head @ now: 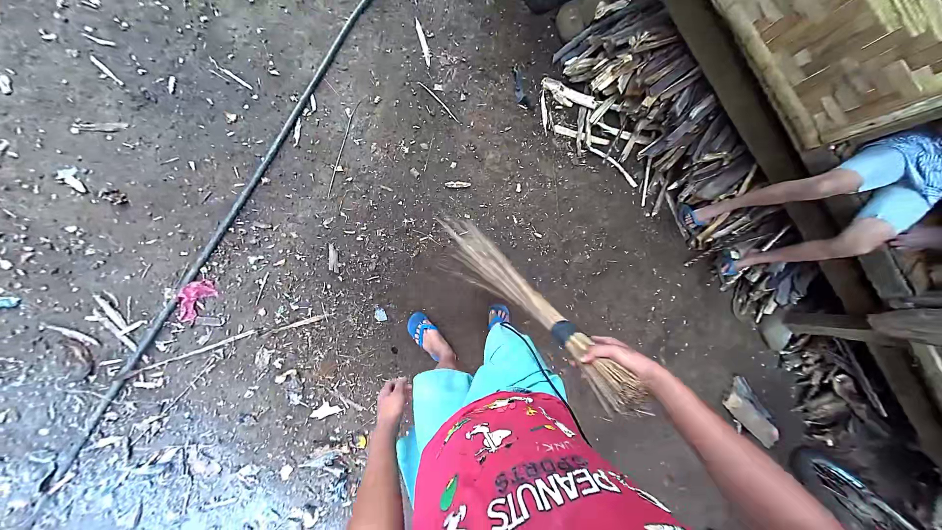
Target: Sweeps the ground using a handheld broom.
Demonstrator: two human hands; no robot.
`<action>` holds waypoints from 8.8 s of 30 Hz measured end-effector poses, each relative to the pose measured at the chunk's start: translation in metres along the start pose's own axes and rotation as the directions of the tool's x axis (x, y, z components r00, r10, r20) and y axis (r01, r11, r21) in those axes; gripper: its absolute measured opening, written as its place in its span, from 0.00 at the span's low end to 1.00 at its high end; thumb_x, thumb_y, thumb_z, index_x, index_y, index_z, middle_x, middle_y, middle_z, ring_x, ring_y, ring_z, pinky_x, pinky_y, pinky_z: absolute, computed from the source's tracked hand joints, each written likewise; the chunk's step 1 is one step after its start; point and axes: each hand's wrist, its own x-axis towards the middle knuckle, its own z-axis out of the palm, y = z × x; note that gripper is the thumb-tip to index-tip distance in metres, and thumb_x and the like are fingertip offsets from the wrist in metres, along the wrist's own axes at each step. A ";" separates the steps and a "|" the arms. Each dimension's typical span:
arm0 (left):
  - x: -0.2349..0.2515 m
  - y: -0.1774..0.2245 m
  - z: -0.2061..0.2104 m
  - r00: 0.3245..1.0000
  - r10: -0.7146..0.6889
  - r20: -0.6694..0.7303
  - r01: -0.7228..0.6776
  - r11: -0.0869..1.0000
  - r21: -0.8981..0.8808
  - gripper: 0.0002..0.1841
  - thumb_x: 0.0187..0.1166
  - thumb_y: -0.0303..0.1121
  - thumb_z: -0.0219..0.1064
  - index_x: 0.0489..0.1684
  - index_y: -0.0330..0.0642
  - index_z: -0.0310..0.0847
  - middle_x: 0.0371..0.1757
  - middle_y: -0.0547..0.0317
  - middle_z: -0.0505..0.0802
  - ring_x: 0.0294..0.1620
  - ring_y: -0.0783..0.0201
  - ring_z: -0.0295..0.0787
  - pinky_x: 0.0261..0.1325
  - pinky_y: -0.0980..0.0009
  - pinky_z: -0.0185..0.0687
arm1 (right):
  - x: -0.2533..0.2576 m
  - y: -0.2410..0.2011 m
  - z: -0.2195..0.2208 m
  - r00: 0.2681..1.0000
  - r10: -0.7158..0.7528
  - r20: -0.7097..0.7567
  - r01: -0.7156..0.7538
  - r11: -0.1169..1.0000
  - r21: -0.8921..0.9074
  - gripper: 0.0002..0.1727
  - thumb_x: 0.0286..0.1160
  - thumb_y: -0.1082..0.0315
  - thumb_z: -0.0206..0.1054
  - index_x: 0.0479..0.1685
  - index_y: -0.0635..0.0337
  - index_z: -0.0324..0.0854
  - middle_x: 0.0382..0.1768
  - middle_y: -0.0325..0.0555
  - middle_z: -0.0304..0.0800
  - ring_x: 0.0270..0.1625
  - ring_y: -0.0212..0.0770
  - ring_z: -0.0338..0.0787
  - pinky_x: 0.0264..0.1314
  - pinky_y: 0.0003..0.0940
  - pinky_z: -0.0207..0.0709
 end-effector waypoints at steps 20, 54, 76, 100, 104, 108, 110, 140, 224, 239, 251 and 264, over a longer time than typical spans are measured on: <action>-0.099 0.068 0.178 0.913 -0.038 -0.406 -0.075 0.963 -0.261 0.19 0.92 0.29 0.49 0.67 0.18 0.72 0.59 0.37 0.86 0.52 0.65 0.83 0.61 0.68 0.78 | 0.170 -0.207 0.047 0.949 0.116 0.292 0.011 0.916 -0.400 0.51 0.69 0.57 0.75 0.89 0.68 0.49 0.71 0.65 0.77 0.69 0.54 0.82 0.69 0.54 0.76; 0.007 0.190 -0.030 0.976 0.023 -0.216 -0.088 0.951 -0.298 0.19 0.95 0.37 0.45 0.66 0.33 0.76 0.46 0.53 0.91 0.31 0.68 0.85 0.30 0.73 0.76 | 0.153 -0.189 0.155 0.938 -0.132 0.320 0.192 0.968 -0.164 0.49 0.64 0.69 0.75 0.92 0.60 0.55 0.77 0.61 0.77 0.70 0.48 0.84 0.73 0.46 0.77; 0.015 0.062 -0.088 0.930 -0.232 -0.286 0.146 0.945 -0.293 0.19 0.94 0.33 0.47 0.72 0.30 0.73 0.55 0.42 0.89 0.38 0.60 0.84 0.41 0.61 0.80 | 0.162 -0.183 0.208 0.976 -0.149 0.156 0.178 0.965 -0.193 0.37 0.67 0.65 0.75 0.79 0.68 0.69 0.67 0.62 0.83 0.67 0.49 0.85 0.72 0.48 0.78; 0.050 0.200 -0.031 0.988 -0.051 -0.144 0.031 0.990 -0.138 0.20 0.95 0.35 0.47 0.71 0.29 0.74 0.54 0.39 0.89 0.38 0.58 0.85 0.43 0.60 0.81 | 0.088 -0.207 -0.114 0.801 -0.032 -0.598 -0.033 0.995 -0.097 0.33 0.68 0.66 0.73 0.76 0.64 0.73 0.64 0.62 0.83 0.63 0.52 0.84 0.65 0.53 0.76; 0.019 0.191 -0.009 0.963 -0.167 -0.210 0.137 0.979 -0.149 0.20 0.96 0.38 0.46 0.70 0.31 0.75 0.52 0.41 0.91 0.38 0.58 0.86 0.41 0.59 0.80 | 0.155 -0.271 -0.085 0.881 -0.019 -0.473 -0.053 0.989 -0.138 0.29 0.69 0.64 0.74 0.69 0.68 0.76 0.59 0.61 0.85 0.59 0.51 0.85 0.63 0.52 0.78; -0.002 0.203 0.039 0.948 -0.236 -0.212 0.198 0.962 -0.186 0.21 0.96 0.37 0.46 0.72 0.29 0.73 0.54 0.38 0.90 0.39 0.57 0.85 0.42 0.58 0.79 | 0.196 -0.325 0.021 0.993 -0.092 0.079 0.117 0.890 -0.441 0.35 0.68 0.61 0.77 0.74 0.69 0.73 0.62 0.62 0.86 0.64 0.53 0.87 0.71 0.53 0.77; -0.008 0.221 0.068 0.951 -0.218 -0.220 0.177 0.966 -0.189 0.21 0.96 0.35 0.47 0.70 0.26 0.74 0.58 0.35 0.89 0.46 0.53 0.86 0.49 0.56 0.80 | 0.202 -0.351 0.070 0.936 -0.107 0.336 0.261 0.851 -0.456 0.36 0.67 0.63 0.77 0.77 0.69 0.71 0.64 0.64 0.84 0.65 0.53 0.86 0.72 0.53 0.76; 0.112 0.343 -0.089 0.973 -0.097 -0.209 0.042 0.967 -0.253 0.19 0.95 0.32 0.45 0.69 0.28 0.75 0.51 0.43 0.90 0.37 0.61 0.87 0.43 0.63 0.83 | 0.209 -0.446 0.015 0.888 0.088 -0.452 -0.263 0.903 -0.341 0.29 0.75 0.55 0.71 0.68 0.68 0.78 0.61 0.59 0.86 0.60 0.49 0.86 0.65 0.51 0.78; 0.242 0.653 -0.074 1.000 0.026 0.006 -0.027 0.980 0.198 0.19 0.93 0.37 0.51 0.68 0.34 0.80 0.65 0.36 0.88 0.70 0.44 0.83 0.75 0.43 0.73 | 0.191 -0.630 0.012 0.999 -0.047 -0.019 0.040 0.964 -0.265 0.52 0.60 0.68 0.74 0.94 0.48 0.54 0.74 0.57 0.80 0.64 0.48 0.88 0.64 0.48 0.83; 0.291 0.639 -0.221 0.987 -0.049 -0.156 0.016 0.979 -0.203 0.18 0.94 0.34 0.48 0.68 0.29 0.75 0.49 0.44 0.90 0.35 0.63 0.86 0.41 0.65 0.82 | 0.285 -0.724 0.229 0.976 0.215 0.027 -0.214 0.976 -0.032 0.13 0.81 0.58 0.62 0.53 0.57 0.79 0.34 0.43 0.86 0.32 0.36 0.87 0.35 0.36 0.84; 0.263 0.582 -0.185 0.966 -0.258 0.010 0.256 0.956 -0.140 0.20 0.95 0.36 0.48 0.69 0.28 0.75 0.54 0.40 0.89 0.43 0.56 0.87 0.51 0.58 0.83 | 0.277 -0.729 0.226 0.854 0.015 0.519 -0.016 1.000 -0.003 0.46 0.73 0.63 0.57 0.95 0.52 0.40 0.55 0.55 0.87 0.45 0.44 0.92 0.45 0.42 0.88; 0.311 0.706 -0.200 0.999 0.031 0.044 -0.024 0.988 -0.154 0.18 0.95 0.34 0.46 0.67 0.31 0.76 0.49 0.48 0.90 0.35 0.64 0.85 0.38 0.67 0.80 | 0.237 -0.713 0.096 0.792 0.069 -0.607 -0.079 0.997 0.010 0.32 0.70 0.66 0.71 0.78 0.60 0.71 0.52 0.53 0.87 0.47 0.43 0.88 0.48 0.42 0.82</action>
